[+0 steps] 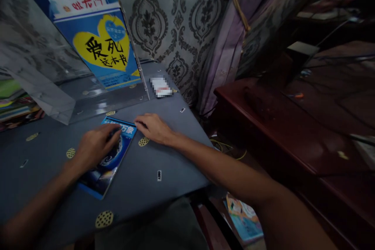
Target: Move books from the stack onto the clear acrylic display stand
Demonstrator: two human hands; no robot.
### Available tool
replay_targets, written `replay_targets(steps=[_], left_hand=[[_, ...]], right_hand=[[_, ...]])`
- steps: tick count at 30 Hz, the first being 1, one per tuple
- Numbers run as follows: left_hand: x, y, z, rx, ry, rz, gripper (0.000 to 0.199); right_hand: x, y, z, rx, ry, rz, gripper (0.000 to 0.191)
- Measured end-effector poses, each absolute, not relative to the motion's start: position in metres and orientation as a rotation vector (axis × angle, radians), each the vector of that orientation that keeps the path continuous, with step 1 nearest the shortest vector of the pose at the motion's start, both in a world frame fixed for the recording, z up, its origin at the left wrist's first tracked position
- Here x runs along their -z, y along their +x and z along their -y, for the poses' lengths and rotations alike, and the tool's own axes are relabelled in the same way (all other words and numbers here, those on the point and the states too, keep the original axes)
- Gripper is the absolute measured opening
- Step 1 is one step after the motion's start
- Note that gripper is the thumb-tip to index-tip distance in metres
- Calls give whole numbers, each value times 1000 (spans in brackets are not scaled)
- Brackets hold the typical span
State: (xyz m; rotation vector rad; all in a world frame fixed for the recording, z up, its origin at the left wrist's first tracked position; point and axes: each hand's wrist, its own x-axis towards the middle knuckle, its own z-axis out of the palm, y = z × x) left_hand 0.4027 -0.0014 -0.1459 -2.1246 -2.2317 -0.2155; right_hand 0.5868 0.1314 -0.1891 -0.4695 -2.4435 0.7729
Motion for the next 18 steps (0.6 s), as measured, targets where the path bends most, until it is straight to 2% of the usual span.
replay_targets(steps=[5, 11, 14, 18], left_hand=[[145, 349, 5, 355, -1899, 2429, 47], [162, 327, 6, 614, -1887, 2604, 50], [164, 325, 3, 924, -1855, 2638, 44], [159, 321, 1, 1535, -1773, 2856, 36]], right_hand=[[195, 587, -128, -695, -477, 2378, 21], [197, 586, -126, -675, -555, 2444, 20], [196, 587, -124, -659, -555, 2464, 22], [195, 588, -119, -610, -501, 2466, 24]])
